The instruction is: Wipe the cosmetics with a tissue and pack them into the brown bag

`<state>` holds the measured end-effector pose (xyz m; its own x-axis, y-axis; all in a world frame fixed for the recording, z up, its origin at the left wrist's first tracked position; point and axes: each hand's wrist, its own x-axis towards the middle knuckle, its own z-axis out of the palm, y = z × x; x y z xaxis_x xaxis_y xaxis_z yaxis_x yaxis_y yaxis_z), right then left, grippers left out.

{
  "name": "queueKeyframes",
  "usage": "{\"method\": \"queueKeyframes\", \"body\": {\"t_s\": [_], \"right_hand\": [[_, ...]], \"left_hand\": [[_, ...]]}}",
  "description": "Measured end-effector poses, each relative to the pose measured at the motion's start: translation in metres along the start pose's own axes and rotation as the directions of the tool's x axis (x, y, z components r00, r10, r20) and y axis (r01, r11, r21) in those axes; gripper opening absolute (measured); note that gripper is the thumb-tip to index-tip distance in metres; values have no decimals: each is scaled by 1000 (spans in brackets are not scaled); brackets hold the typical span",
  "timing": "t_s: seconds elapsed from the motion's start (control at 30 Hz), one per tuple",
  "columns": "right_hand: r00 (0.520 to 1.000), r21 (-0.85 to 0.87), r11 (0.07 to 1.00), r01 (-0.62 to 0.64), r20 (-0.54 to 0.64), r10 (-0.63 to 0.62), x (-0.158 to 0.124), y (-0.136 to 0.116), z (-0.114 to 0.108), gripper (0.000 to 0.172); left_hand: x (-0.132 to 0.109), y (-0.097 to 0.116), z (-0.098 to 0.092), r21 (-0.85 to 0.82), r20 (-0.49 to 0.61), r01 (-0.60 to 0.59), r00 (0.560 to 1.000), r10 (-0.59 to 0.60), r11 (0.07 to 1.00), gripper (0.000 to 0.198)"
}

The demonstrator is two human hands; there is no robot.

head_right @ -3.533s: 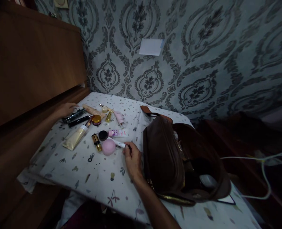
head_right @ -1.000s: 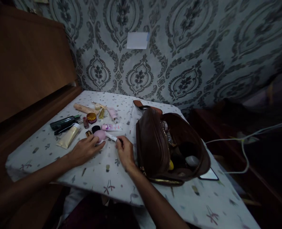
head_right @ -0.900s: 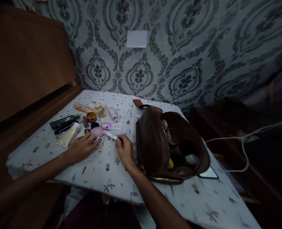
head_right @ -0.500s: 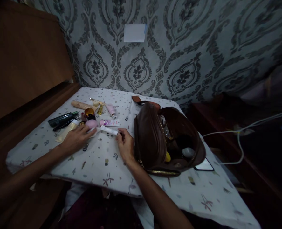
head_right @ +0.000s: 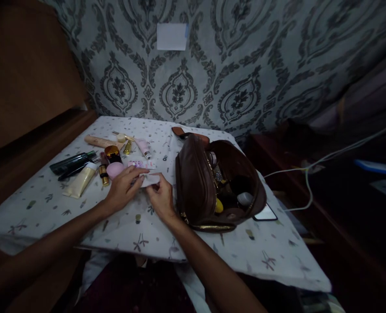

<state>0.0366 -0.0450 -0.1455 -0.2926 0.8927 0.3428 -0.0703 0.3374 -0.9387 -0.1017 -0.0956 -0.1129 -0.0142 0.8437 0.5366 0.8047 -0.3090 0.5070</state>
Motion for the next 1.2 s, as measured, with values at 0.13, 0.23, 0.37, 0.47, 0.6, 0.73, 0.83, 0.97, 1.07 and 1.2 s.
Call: {"method": "queueKeyframes", "body": {"t_s": [0.13,0.23,0.37,0.47,0.6,0.73,0.83,0.97,1.07,1.2], "right_hand": [[999,13,1000,-12,37,11,-1,1,-1,7],[999,26,999,-24,41,23,-1,1,-1,9],[999,23,1000,-13,45,12,-1,0,-1,12],[999,8,1000,-12,49,12,-3,-1,-1,12],[998,2,1000,-18,59,18,-4,-2,-1,13],[999,-24,1000,6,39,-5,-3,-4,-3,12],[999,-4,1000,-5,42,5,-2,-6,-4,11],[999,22,1000,-21,36,20,-1,-7,-4,13],[998,28,998,-55,12,55,0,-5,-4,14],[998,-17,998,-62,-2,62,0,-3,-5,13]], "left_hand": [[-2,-9,10,71,-5,-66,998,66,995,24],[-4,-15,8,83,-15,-84,996,86,993,22],[-5,-21,3,44,-42,-75,996,77,996,24],[-5,-24,0,60,-25,-57,998,59,997,27],[-7,-21,-4,131,17,-107,994,106,986,26],[-9,-17,-5,192,79,-219,975,207,957,31],[-11,-20,-4,184,118,-256,964,237,949,35],[-9,-25,-4,100,87,-213,975,204,972,33],[-7,-25,-8,-3,43,-152,987,152,988,38],[-4,-23,-14,-58,33,-161,986,163,985,39]]}}
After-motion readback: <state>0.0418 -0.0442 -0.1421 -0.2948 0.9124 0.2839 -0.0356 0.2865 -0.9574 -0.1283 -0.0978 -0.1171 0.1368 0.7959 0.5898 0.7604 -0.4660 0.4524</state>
